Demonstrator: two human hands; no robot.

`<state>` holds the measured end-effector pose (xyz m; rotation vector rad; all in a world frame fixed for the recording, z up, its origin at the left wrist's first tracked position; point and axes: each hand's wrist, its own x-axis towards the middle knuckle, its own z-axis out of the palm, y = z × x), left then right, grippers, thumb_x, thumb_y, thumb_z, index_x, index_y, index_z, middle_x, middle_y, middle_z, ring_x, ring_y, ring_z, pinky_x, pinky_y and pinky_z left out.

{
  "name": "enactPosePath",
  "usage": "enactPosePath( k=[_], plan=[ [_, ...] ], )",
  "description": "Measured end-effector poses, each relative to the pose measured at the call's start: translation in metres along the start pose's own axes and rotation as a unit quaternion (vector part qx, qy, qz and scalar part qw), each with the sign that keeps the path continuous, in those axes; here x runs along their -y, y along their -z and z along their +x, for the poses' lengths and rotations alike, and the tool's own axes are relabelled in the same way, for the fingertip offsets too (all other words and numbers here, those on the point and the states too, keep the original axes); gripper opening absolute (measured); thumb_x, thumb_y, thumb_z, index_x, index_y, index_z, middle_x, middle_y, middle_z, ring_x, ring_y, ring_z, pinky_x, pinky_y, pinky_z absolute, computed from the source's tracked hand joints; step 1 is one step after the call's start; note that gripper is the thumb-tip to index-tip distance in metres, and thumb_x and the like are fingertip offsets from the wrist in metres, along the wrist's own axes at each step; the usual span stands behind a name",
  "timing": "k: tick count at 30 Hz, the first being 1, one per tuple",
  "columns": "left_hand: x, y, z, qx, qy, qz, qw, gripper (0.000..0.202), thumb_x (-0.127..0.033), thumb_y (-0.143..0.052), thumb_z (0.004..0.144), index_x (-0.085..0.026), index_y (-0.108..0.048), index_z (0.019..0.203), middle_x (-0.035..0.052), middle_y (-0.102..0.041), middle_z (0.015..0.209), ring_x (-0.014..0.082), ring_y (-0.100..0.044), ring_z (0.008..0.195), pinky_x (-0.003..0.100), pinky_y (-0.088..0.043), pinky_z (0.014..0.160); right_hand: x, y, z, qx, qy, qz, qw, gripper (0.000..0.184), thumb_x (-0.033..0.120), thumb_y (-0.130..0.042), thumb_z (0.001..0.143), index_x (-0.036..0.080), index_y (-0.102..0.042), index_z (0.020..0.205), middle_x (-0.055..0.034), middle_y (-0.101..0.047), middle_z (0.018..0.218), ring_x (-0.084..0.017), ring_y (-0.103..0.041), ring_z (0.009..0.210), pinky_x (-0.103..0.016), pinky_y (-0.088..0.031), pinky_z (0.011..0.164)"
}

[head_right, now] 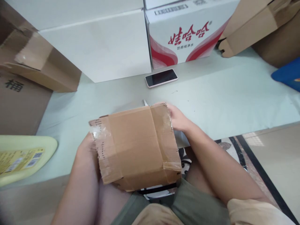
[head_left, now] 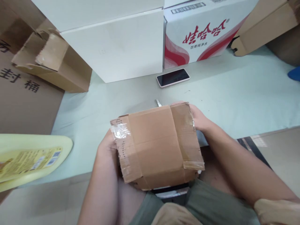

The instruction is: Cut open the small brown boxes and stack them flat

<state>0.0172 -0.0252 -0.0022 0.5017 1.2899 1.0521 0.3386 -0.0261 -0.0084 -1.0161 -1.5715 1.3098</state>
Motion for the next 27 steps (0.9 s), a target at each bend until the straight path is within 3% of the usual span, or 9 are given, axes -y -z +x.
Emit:
enactPosePath(
  k=[4,7,11,15,17,20,22,25,27],
  plan=[
    [0.003,0.004,0.003,0.020,0.016,0.024,0.999,0.021,-0.012,-0.087,0.048,-0.012,-0.074,0.065,0.0047,-0.069,0.055,0.0184,-0.065,0.044,0.027,-0.057,0.046,0.000,0.000,0.001,-0.059,-0.023,-0.007,0.998,0.043,0.056,-0.090,0.062,0.020,-0.065,0.067,-0.0020,-0.066,0.073,-0.020,-0.061,0.073,-0.033,-0.052,0.068],
    [0.003,0.002,0.004,0.034,0.020,0.035,0.999,0.021,-0.016,-0.087,0.052,-0.013,-0.074,0.068,0.0049,-0.069,0.056,0.0246,-0.074,0.059,0.032,-0.064,0.057,0.002,-0.003,0.003,-0.093,-0.041,0.011,0.995,0.047,0.056,-0.089,0.062,0.020,-0.059,0.057,0.0004,-0.060,0.062,-0.015,-0.053,0.062,-0.028,-0.046,0.060],
    [0.001,-0.004,0.002,0.037,0.022,0.028,0.999,0.013,-0.017,-0.083,0.059,-0.016,-0.071,0.065,0.0028,-0.067,0.053,0.0284,-0.078,0.071,0.036,-0.067,0.066,0.002,-0.005,0.007,-0.146,-0.088,0.064,0.983,0.048,0.063,-0.088,0.063,0.020,-0.066,0.064,-0.0014,-0.066,0.068,-0.017,-0.059,0.066,-0.030,-0.049,0.063],
    [0.000,-0.007,0.001,0.024,0.046,0.010,0.999,0.009,-0.017,-0.077,0.065,-0.018,-0.069,0.062,0.0032,-0.067,0.053,0.0285,-0.079,0.075,0.036,-0.067,0.070,-0.008,0.000,0.009,-0.207,-0.139,0.133,0.959,0.062,0.083,-0.074,0.068,0.022,-0.062,0.065,0.0004,-0.054,0.057,-0.015,-0.052,0.054,-0.028,-0.042,0.053],
    [0.000,-0.009,0.001,0.010,0.055,0.003,0.998,0.009,-0.020,-0.076,0.068,-0.018,-0.068,0.063,0.0049,-0.070,0.057,0.0291,-0.080,0.077,0.037,-0.068,0.072,-0.011,0.001,0.009,-0.186,-0.138,0.147,0.962,0.064,0.085,-0.073,0.068,0.023,-0.063,0.071,0.0004,-0.056,0.059,-0.016,-0.055,0.056,-0.029,-0.045,0.055],
    [-0.002,-0.011,0.001,0.002,0.067,-0.003,0.998,0.011,-0.024,-0.074,0.072,-0.018,-0.068,0.066,0.0069,-0.074,0.064,0.0301,-0.081,0.082,0.039,-0.068,0.076,-0.008,-0.003,0.007,-0.116,-0.142,0.129,0.974,0.059,0.075,-0.086,0.062,0.021,-0.069,0.080,-0.0020,-0.069,0.074,-0.018,-0.064,0.069,-0.030,-0.051,0.065],
    [-0.006,-0.011,-0.001,0.000,0.072,-0.011,0.997,0.017,-0.033,-0.071,0.079,-0.018,-0.070,0.071,0.0075,-0.075,0.066,0.0305,-0.081,0.086,0.040,-0.068,0.079,-0.004,-0.006,0.006,-0.102,-0.152,0.133,0.974,0.059,0.072,-0.089,0.060,0.020,-0.071,0.082,-0.0037,-0.073,0.080,-0.019,-0.066,0.071,-0.030,-0.052,0.066],
    [-0.011,-0.011,-0.007,0.037,0.080,-0.032,0.996,0.045,-0.062,-0.058,0.089,-0.020,-0.073,0.082,0.0097,-0.078,0.074,0.0321,-0.080,0.098,0.043,-0.067,0.082,-0.001,-0.008,0.007,-0.148,-0.146,0.154,0.966,0.059,0.071,-0.088,0.060,0.020,-0.073,0.086,-0.0037,-0.074,0.080,-0.019,-0.066,0.070,-0.029,-0.053,0.065],
    [-0.010,-0.009,-0.010,0.087,0.078,-0.020,0.993,0.055,-0.074,-0.062,0.083,-0.021,-0.074,0.087,0.0108,-0.080,0.078,0.0339,-0.080,0.101,0.043,-0.067,0.081,-0.001,-0.009,0.007,-0.181,-0.135,0.153,0.962,0.057,0.069,-0.088,0.061,0.021,-0.073,0.088,-0.0030,-0.074,0.079,-0.019,-0.066,0.070,-0.029,-0.053,0.065]
  ],
)
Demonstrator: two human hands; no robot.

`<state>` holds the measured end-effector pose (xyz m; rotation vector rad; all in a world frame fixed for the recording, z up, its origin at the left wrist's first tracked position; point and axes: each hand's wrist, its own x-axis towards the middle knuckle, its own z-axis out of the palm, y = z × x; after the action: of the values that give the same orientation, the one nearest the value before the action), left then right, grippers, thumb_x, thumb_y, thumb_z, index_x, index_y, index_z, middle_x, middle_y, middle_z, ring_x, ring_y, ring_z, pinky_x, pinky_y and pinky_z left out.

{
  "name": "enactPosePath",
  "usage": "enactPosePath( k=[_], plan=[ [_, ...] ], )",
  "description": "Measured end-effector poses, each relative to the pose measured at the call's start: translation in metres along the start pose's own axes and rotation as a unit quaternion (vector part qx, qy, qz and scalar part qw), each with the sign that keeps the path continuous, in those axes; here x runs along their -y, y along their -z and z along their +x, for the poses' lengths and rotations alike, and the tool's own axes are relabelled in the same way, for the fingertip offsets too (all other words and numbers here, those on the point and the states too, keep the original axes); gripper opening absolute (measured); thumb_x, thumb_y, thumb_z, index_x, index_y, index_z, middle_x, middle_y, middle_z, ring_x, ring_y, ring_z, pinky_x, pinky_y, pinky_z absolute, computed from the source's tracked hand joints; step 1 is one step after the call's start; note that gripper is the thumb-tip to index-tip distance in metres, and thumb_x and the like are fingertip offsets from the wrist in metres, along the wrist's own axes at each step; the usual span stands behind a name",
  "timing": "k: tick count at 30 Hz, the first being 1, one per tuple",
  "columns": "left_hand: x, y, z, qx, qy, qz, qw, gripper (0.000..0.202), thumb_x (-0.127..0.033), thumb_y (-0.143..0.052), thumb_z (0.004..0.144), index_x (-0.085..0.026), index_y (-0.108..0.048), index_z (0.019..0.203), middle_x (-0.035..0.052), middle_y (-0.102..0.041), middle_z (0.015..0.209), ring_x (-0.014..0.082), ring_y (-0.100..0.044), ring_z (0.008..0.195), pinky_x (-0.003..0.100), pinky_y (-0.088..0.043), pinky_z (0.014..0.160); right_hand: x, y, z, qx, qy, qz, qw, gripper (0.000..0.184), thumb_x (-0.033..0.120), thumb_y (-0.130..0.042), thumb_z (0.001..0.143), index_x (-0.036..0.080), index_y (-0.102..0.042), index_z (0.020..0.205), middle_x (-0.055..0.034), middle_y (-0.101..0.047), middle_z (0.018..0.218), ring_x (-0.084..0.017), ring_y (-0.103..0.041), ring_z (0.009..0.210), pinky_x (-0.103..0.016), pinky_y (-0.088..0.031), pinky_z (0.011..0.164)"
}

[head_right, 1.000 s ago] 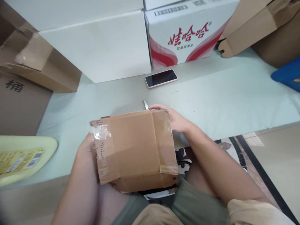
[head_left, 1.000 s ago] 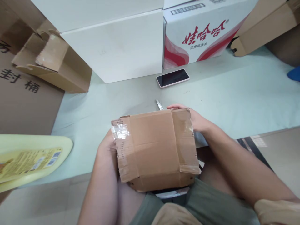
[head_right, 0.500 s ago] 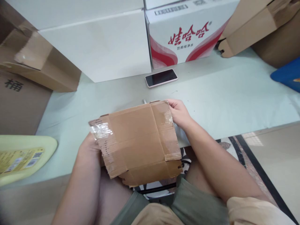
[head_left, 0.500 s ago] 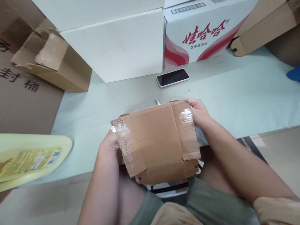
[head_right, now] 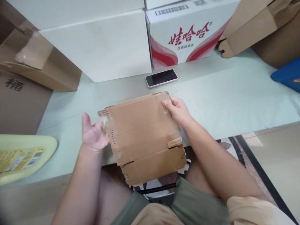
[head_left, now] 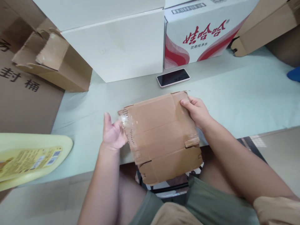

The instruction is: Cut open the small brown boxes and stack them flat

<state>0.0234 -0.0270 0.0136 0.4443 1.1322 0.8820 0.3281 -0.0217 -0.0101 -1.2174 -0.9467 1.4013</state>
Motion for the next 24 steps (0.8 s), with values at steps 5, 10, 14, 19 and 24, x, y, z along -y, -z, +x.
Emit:
enactPosePath(
  k=[5,10,14,19,24],
  plan=[
    [0.011,0.001,-0.002,0.062,-0.005,0.106,0.992,0.050,-0.032,-0.099,0.053,-0.017,-0.077,0.095,0.0116,-0.082,0.087,0.0336,-0.081,0.087,0.036,-0.067,0.072,-0.003,0.004,0.004,-0.038,0.016,-0.015,0.999,0.057,0.072,-0.086,0.063,0.022,-0.069,0.084,-0.0025,-0.072,0.078,-0.018,-0.064,0.068,-0.029,-0.051,0.062],
    [0.004,0.009,0.000,-0.002,-0.131,0.021,0.991,0.033,-0.021,-0.090,0.065,-0.019,-0.078,0.095,0.0078,-0.083,0.091,0.0269,-0.081,0.081,0.036,-0.067,0.080,0.002,0.029,0.015,-0.008,0.001,-0.004,1.000,0.061,0.081,-0.080,0.065,0.023,-0.068,0.080,-0.0035,-0.071,0.076,-0.017,-0.064,0.065,-0.030,-0.051,0.059],
    [-0.008,0.013,0.007,-0.106,-0.242,-0.102,0.959,0.013,-0.022,-0.067,0.089,-0.023,-0.076,0.098,0.0033,-0.083,0.098,0.0205,-0.079,0.103,0.032,-0.062,0.099,0.007,0.039,0.012,0.053,-0.015,0.030,0.998,0.067,0.087,-0.073,0.066,0.025,-0.071,0.091,-0.0044,-0.074,0.083,-0.019,-0.069,0.066,-0.031,-0.053,0.057],
    [-0.008,0.008,0.017,-0.138,-0.239,-0.139,0.951,0.013,-0.021,-0.064,0.093,-0.020,-0.075,0.100,0.0039,-0.083,0.101,0.0193,-0.076,0.113,0.030,-0.058,0.105,0.003,0.007,-0.008,0.153,-0.058,0.018,0.986,0.068,0.079,-0.088,0.053,0.022,-0.070,0.084,-0.0020,-0.072,0.069,-0.014,-0.061,0.048,-0.024,-0.042,0.041],
    [-0.004,0.008,0.015,-0.082,-0.214,-0.136,0.964,0.024,-0.026,-0.080,0.082,-0.021,-0.072,0.104,0.0037,-0.082,0.106,0.0220,-0.077,0.109,0.034,-0.058,0.106,-0.004,-0.022,-0.024,0.099,-0.095,-0.004,0.991,0.058,0.069,-0.092,0.056,0.019,-0.064,0.065,0.0016,-0.054,0.045,-0.010,-0.049,0.037,-0.021,-0.036,0.034]
  ],
)
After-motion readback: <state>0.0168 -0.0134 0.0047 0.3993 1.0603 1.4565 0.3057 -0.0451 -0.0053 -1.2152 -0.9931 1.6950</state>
